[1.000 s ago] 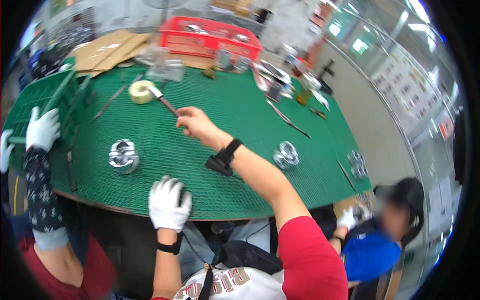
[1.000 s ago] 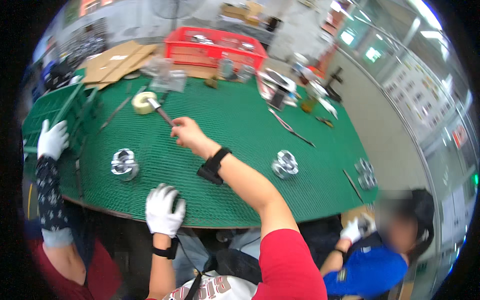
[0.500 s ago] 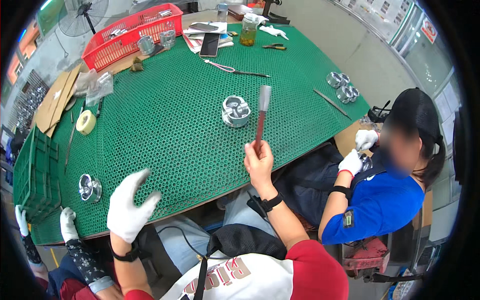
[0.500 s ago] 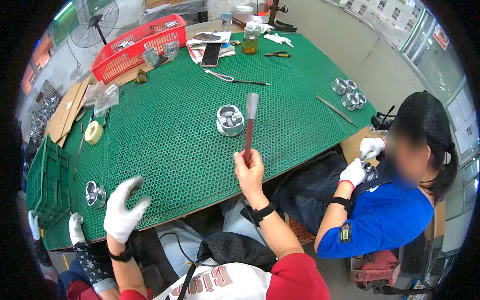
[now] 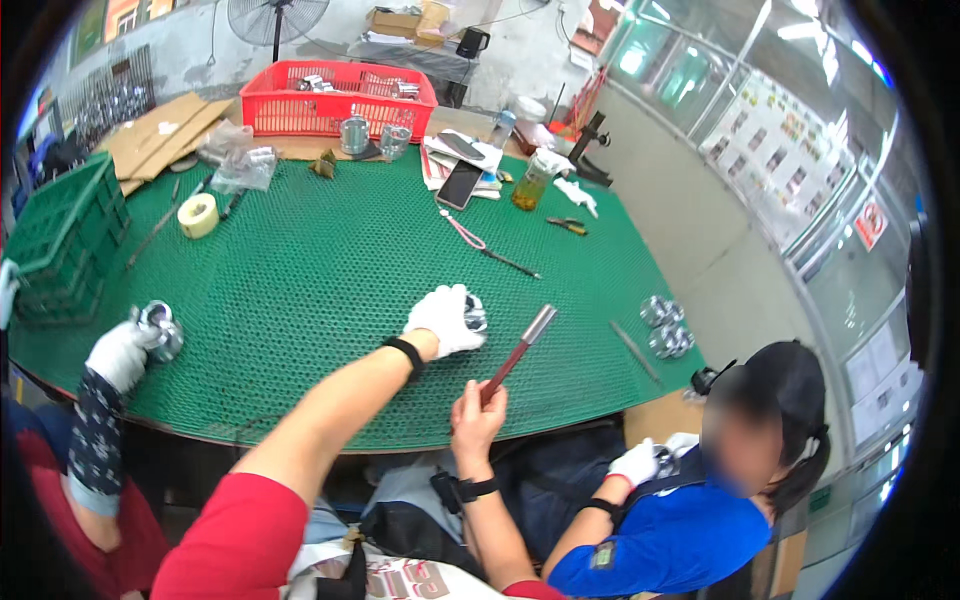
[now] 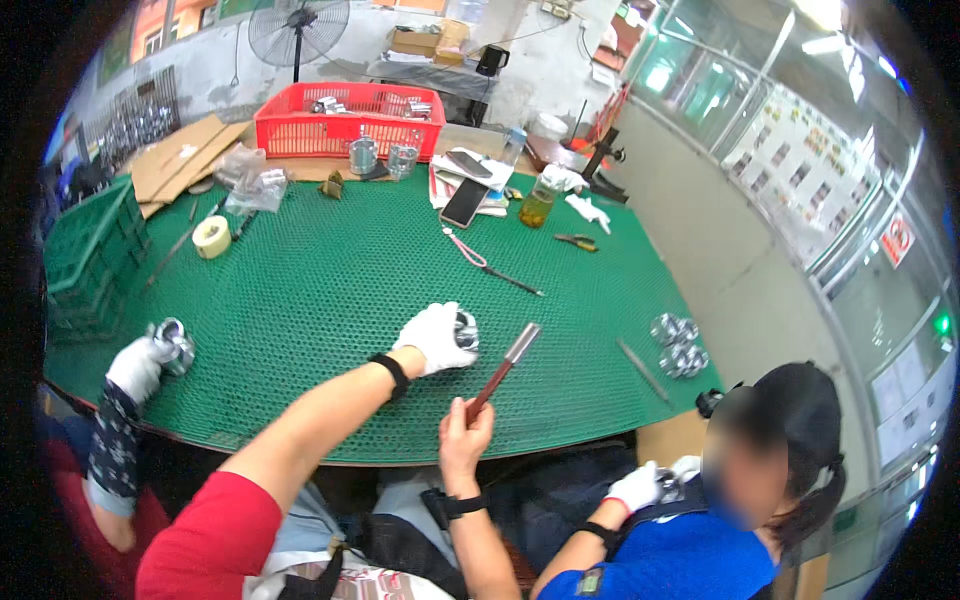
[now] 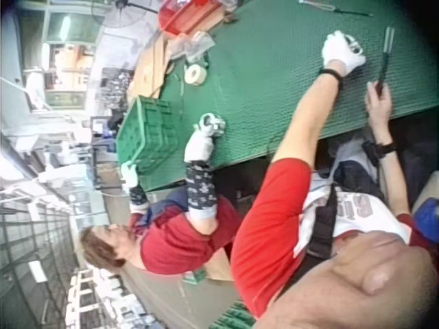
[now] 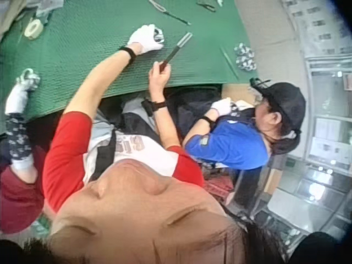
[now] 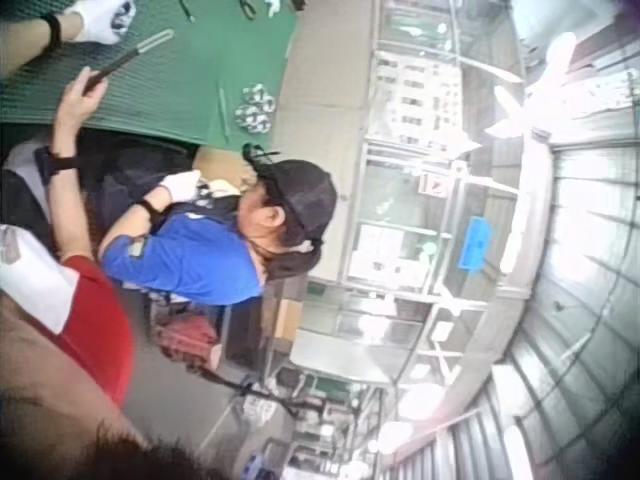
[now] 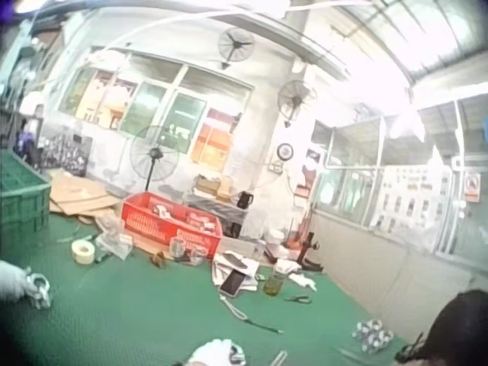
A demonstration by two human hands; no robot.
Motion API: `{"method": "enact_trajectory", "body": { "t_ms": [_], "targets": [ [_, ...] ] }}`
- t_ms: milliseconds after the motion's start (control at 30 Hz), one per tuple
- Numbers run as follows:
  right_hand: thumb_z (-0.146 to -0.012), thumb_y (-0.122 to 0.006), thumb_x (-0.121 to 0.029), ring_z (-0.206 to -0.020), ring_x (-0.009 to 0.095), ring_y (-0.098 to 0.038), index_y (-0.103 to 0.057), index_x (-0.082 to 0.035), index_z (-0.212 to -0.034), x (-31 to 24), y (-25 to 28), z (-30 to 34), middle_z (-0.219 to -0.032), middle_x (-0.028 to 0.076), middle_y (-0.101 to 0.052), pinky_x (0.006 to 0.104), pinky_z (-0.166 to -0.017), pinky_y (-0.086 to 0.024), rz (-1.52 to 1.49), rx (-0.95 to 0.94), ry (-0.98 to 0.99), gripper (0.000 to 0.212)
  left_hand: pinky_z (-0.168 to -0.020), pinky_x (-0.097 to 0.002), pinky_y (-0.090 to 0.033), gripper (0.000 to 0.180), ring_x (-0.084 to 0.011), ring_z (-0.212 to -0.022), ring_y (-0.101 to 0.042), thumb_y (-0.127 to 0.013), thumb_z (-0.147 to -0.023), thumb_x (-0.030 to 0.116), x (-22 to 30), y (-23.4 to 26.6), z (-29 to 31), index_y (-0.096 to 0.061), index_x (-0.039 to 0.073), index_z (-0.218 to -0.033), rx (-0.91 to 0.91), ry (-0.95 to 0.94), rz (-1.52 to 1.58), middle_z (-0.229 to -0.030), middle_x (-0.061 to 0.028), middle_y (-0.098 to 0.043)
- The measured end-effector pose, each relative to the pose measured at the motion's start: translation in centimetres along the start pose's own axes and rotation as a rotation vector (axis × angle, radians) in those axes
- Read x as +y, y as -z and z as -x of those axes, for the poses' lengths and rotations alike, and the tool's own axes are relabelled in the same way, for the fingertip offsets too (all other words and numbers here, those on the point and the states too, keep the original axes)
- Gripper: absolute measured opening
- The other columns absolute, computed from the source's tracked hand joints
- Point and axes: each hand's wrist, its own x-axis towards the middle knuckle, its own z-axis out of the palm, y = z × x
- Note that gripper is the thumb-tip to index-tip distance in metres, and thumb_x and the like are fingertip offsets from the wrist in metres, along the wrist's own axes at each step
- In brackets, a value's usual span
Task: Assembling connecting rods and pistons at a production workbench.
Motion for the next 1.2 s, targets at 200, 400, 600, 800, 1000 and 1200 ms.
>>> {"method": "enact_trajectory", "body": {
  "t_ms": [200,400,600,800,1000,1200],
  "targets": [
    [-0.103,-0.060,-0.011,-0.045,0.006,-0.040,-0.045,-0.012,-0.100,0.2,-0.6,-0.2,-0.067,-0.003,-0.044,0.0237,-0.038,-0.030,-0.015,0.010,-0.008,0.015,-0.087,-0.0420,-0.058,0.040,-0.0188,-0.102,-0.070,-0.068,-0.095,0.041,-7.7,6.5,4.3,-0.067,0.007,-0.116,-0.377,0.163,1.325,-0.109,-0.0070,-0.074],
    [-0.106,-0.059,-0.017,-0.050,0.003,-0.040,-0.049,-0.010,-0.100,-0.4,2.1,-2.3,-0.072,-0.005,-0.046,0.0211,-0.041,-0.033,0.119,-0.090,-0.015,0.013,-0.093,-0.0592,-0.056,0.056,-0.0383,-0.108,-0.066,-0.060,-0.094,0.057,-8.4,14.3,16.5,-0.061,0.012,-0.128,-0.155,0.544,1.925,-0.122,-0.0148,-0.067],
    [-0.107,-0.055,-0.016,-0.050,0.002,-0.038,-0.057,-0.006,-0.103,-0.7,1.0,-1.6,-0.066,-0.006,-0.044,0.0212,-0.043,-0.031,0.185,-0.234,0.005,0.011,-0.090,-0.0450,-0.057,0.064,-0.0331,-0.103,-0.067,-0.061,-0.092,0.056,-11.1,16.3,23.5,-0.058,0.007,-0.132,0.193,0.418,1.609,-0.121,-0.0152,-0.067],
    [-0.093,-0.070,-0.011,-0.059,0.019,-0.058,-0.070,-0.002,-0.104,-2.5,-0.4,1.7,-0.074,0.007,-0.062,0.0340,-0.055,-0.046,0.823,-0.519,0.564,0.014,-0.092,-0.0414,-0.054,0.082,-0.0366,-0.103,-0.064,-0.084,-0.060,0.021,-13.1,14.6,25.2,-0.052,0.001,-0.132,0.189,-0.069,-0.110,-0.111,-0.0192,-0.063],
    [-0.085,-0.079,-0.013,-0.056,0.025,-0.060,-0.072,-0.005,-0.100,-2.6,-1.6,4.0,-0.071,0.009,-0.063,0.0368,-0.053,-0.047,1.019,-0.799,0.655,0.019,-0.111,-0.0414,-0.045,0.103,-0.0384,-0.128,-0.056,-0.092,-0.058,0.025,-15.3,10.3,28.0,-0.044,-0.002,-0.145,0.517,0.125,0.145,-0.138,-0.0220,-0.056],
    [-0.081,-0.081,-0.013,-0.058,0.025,-0.063,-0.072,-0.006,-0.098,-3.6,-2.9,3.6,-0.071,0.008,-0.064,0.0366,-0.053,-0.049,1.105,-0.955,0.739,0.020,-0.105,-0.0446,-0.048,0.100,-0.0360,-0.109,-0.065,-0.095,-0.054,0.031,-15.3,8.9,27.3,-0.051,-0.001,-0.138,0.608,0.114,0.154,-0.118,-0.0173,-0.067]
  ]
}}
